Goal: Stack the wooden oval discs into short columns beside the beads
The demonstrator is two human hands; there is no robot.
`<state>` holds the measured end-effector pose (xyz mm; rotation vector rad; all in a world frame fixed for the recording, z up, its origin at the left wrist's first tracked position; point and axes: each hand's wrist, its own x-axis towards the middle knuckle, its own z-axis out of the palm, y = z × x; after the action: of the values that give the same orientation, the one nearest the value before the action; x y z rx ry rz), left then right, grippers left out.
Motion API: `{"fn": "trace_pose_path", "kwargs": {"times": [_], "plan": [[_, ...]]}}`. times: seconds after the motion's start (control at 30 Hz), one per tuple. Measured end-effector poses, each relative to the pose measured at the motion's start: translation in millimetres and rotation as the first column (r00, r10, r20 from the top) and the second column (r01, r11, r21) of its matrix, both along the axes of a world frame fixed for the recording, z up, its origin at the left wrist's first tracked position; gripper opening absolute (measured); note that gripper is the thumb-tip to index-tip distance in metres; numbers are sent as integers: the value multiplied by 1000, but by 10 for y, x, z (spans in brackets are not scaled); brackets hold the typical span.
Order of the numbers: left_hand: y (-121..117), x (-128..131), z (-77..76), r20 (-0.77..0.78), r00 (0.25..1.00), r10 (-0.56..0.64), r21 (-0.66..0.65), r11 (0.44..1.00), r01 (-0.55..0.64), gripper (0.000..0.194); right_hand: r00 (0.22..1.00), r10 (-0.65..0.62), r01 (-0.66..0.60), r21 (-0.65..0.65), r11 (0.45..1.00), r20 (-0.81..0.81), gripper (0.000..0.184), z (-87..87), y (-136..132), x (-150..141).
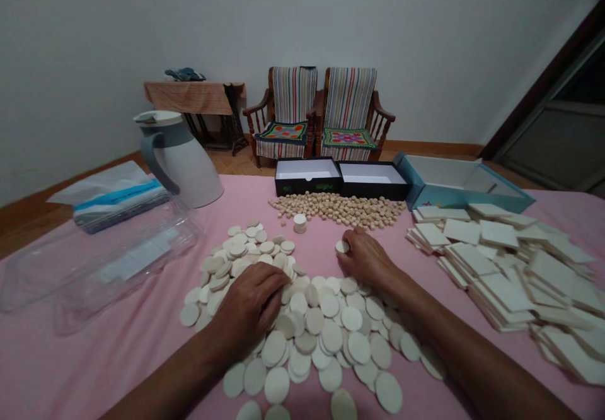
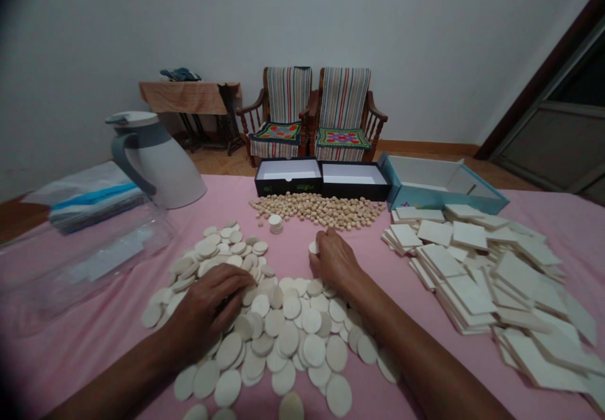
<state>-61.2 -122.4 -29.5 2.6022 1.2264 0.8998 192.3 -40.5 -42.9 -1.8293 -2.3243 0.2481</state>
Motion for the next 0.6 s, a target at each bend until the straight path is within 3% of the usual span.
{"fn": "trace_pose_path", "kwargs": {"times": [0.17, 0.37, 0.6], "plan": [[-1, -5, -11, 9, 1000, 4, -10, 1000, -3, 21, 995, 38, -39, -3, 999, -92, 11, 28, 89, 18], [-14, -1, 12, 10, 1000, 10, -29, 1000, -9, 21, 960, 202, -186, 101, 977, -192, 14, 177, 393, -227], [-23, 1, -1, 18, 1000, 17, -36, 999, -17, 21, 960, 236, -227, 79, 971, -149, 16, 70, 662, -477]]}}
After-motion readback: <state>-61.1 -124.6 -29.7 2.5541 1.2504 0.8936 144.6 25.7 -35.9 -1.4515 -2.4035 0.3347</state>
